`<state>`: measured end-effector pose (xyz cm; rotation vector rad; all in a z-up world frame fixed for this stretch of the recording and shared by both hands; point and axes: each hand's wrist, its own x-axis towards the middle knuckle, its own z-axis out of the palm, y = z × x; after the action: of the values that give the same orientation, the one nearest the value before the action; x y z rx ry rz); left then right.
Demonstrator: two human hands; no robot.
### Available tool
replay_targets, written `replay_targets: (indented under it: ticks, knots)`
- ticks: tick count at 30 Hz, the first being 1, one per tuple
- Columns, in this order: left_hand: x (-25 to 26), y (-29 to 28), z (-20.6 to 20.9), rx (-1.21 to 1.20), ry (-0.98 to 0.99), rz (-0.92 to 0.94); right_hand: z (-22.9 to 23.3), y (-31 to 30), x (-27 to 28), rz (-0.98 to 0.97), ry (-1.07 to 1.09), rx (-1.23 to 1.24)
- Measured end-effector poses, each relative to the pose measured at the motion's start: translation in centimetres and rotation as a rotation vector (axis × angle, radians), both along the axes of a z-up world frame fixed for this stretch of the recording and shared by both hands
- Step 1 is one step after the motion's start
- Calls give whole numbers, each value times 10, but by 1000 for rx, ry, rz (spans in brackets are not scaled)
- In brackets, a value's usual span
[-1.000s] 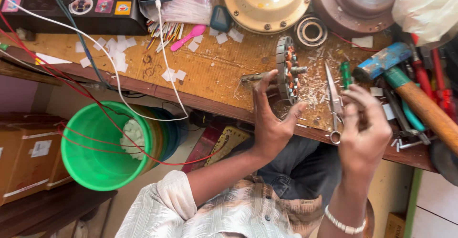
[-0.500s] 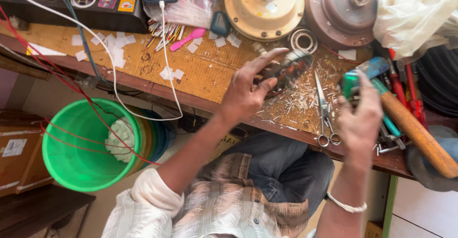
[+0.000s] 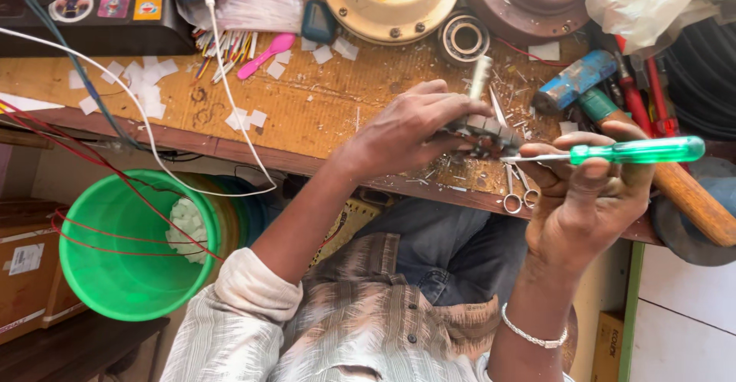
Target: The person is repairing a circular electrical component, likely a motor stator, by inserting small white insulating pieces into slots using a screwdriver and tweezers. They repeatedly adjust and secure the pieces while handling the component with both hands.
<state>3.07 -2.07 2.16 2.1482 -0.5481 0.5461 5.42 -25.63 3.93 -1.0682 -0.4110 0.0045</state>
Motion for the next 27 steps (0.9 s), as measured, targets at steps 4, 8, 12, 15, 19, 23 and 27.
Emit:
replay_targets:
  ticks: [4,8,12,15,19,23,27]
  knots:
    - [-10,-6,8,77,78,82,-2,4,1,-36,-118,-78]
    - [-22,-4,14,53,111,150,0,10,-2,2,-154,-174]
    - [-26,-1,18,12,101,193,10,21,-3,36,-179,-301]
    - [-26,0,18,3,159,182,18,23,-1,64,-224,-435]
    - [-28,0,16,-61,95,152,21,19,1,100,-339,-633]
    - [-28,-1,13,-107,116,107,15,15,6,132,-494,-665]
    - [-27,-3,5,-178,142,105,2,17,10,157,-607,-584]
